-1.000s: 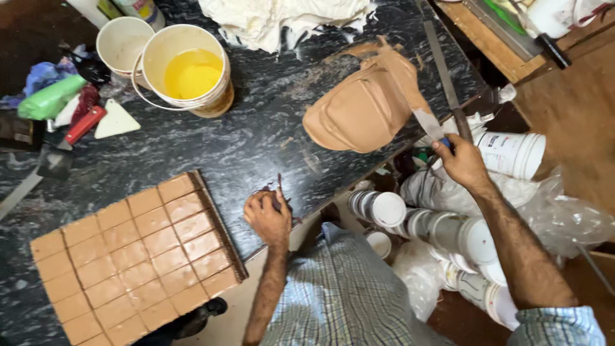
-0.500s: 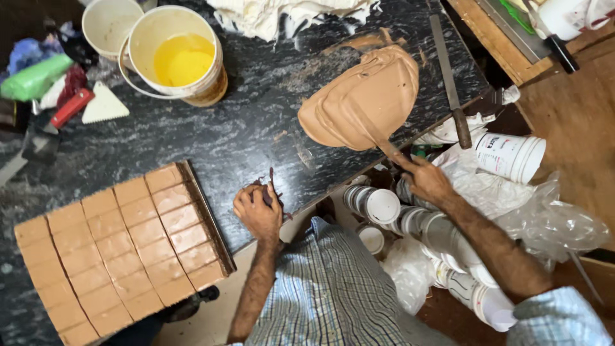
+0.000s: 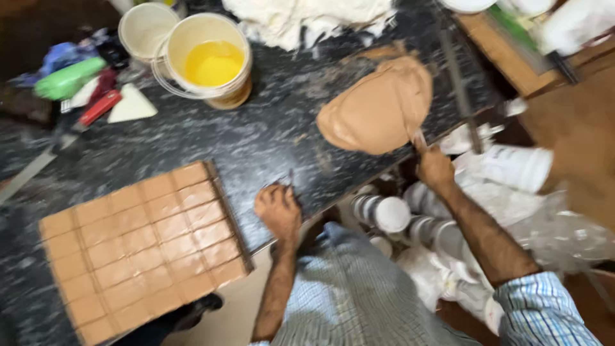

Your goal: The person slices a large slab of brownie on a counter using a long knife, creating individual rectangular pieces, and later uses a spatula to spread a brown paste onto another surface.

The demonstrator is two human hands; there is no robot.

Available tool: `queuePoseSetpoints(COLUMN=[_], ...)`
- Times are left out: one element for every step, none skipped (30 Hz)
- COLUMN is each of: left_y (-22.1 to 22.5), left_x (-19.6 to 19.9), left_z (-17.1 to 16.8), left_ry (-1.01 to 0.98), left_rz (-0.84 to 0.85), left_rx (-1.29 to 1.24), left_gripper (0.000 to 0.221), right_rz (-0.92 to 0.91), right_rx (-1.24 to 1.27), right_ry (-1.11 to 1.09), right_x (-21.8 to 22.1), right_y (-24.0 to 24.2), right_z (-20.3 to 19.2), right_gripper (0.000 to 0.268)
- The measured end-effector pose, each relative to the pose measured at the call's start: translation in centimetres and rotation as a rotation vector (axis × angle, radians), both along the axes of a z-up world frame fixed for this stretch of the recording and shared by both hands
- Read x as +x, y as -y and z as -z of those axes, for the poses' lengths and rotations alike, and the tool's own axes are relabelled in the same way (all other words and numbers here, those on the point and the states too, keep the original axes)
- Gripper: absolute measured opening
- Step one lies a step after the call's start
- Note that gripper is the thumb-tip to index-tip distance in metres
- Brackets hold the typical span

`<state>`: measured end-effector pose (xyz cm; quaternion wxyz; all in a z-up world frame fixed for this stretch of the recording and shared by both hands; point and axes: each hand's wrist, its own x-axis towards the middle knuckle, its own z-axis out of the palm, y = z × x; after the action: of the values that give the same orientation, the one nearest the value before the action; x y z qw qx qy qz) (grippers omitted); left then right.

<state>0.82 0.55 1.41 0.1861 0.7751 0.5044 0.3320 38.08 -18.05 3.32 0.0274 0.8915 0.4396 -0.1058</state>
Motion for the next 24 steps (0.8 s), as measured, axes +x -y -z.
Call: queuePoseSetpoints(left_y=[0.2, 0.4, 0.5, 0.5, 0.0, 0.2, 0.2, 0.4, 0.3, 0.3, 0.3, 0.3, 0.4, 0.3, 0.3, -0.1, -0.3, -0.3, -0.2, -0.1, 0.1, 0.0, 0.2, 0.1], left_x=[-0.1, -0.3, -0.5, 0.1, 0.1, 0.2, 0.3, 0.2, 0.1, 0.5, 0.6, 0.3, 0.3, 0.1, 0.1, 0.0, 0.0, 0.0, 0.0, 0.0, 0.1, 0.2, -0.1, 0.0], left_z=[0.0, -0.1, -0.4, -0.5, -0.6, -0.7, -0.7, -0.6, -0.6, -0.7, -0.8, -1.0, -1.1, -1.1, -1.2, -1.2, -1.1, -1.0, -0.9, -0.8, -0.9, -0.9, -1.0, -1.3], left_ry=[0.004, -0.014, -0.033, -0.028, -0.023, -0.040, -0.057, -0.054, -0.040, -0.017, -0.006, 0.004, 0.014, 0.012, 0.013, 0.007, -0.002, 0.013, 0.029, 0.023, 0.030, 0.043, 0.044, 0.049], left_rz=[0.000, 0.009, 0.003, 0.007, 0.025, 0.011, -0.002, 0.016, 0.011, 0.000, 0.012, 0.003, -0.006, -0.005, 0.005, 0.007, 0.000, 0.003, 0.006, 0.002, 0.000, 0.000, -0.002, -0.006], left_rx=[-0.004, 0.010, 0.028, 0.041, 0.050, 0.070, 0.090, 0.077, 0.091, 0.104, 0.091, 0.085, 0.078, 0.073, 0.062, 0.059, 0.062, 0.056, 0.050, 0.055, 0.047, 0.047, 0.060, 0.068], left_gripper=[0.020, 0.020, 0.023, 0.027, 0.027, 0.028, 0.030, 0.030, 0.029, 0.029, 0.029, 0.028, 0.027, 0.027, 0.025, 0.023, 0.023, 0.021, 0.019, 0.019, 0.019, 0.018, 0.018, 0.018], right_rz=[-0.038, -0.028, -0.132, -0.230, -0.213, -0.214, -0.209, -0.115, -0.021, 0.087, 0.196, 0.142, -0.018, -0.116, -0.164, -0.179, -0.194, -0.315, -0.205, -0.014, 0.093, 0.085, 0.001, -0.119], right_rx=[0.259, 0.274, 0.288, 0.296, 0.306, 0.093, -0.122, -0.111, -0.102, -0.039, 0.029, 0.245, 0.408, 0.436, 0.383, 0.248, 0.089, 0.046, -0.076, -0.158, -0.150, 0.043, 0.256, 0.389], right_ry=[-0.090, -0.107, -0.173, -0.213, -0.205, -0.049, 0.104, 0.174, 0.246, 0.089, -0.067, -0.197, -0.290, -0.346, -0.349, -0.235, -0.028, 0.343, 0.362, 0.173, 0.014, -0.153, -0.320, -0.425], right_x=[-1.0, -3.3, -6.6, -8.2, -8.5, -8.5, -8.4, -7.4, -5.4, -3.4, -2.7, -3.3, -5.4, -8.4, -10.9, -12.6, -12.7, -13.1, -11.1, -8.1, -6.0, -5.0, -5.7, -6.9], right_y=[-0.9, -1.1, -1.1, -0.6, 0.1, 1.6, 2.8, 3.5, 3.4, 1.8, 0.2, -1.7, -2.7, -3.0, -2.5, -1.9, -1.0, -0.7, -0.6, -1.3, -2.0, -2.9, -3.1, -2.8], right_z=[1.0, 2.2, 3.4, 3.3, 2.8, 1.8, 1.0, 0.2, -0.6, -0.9, -0.6, 0.3, 1.5, 2.7, 3.3, 3.7, 3.5, 3.8, 3.6, 3.2, 2.9, 2.9, 2.8, 2.5], right_gripper=[0.078, 0.078, 0.077, 0.077, 0.077, 0.071, 0.067, 0.060, 0.053, 0.055, 0.058, 0.059, 0.061, 0.063, 0.065, 0.067, 0.068, 0.061, 0.061, 0.061, 0.062, 0.062, 0.062, 0.063])
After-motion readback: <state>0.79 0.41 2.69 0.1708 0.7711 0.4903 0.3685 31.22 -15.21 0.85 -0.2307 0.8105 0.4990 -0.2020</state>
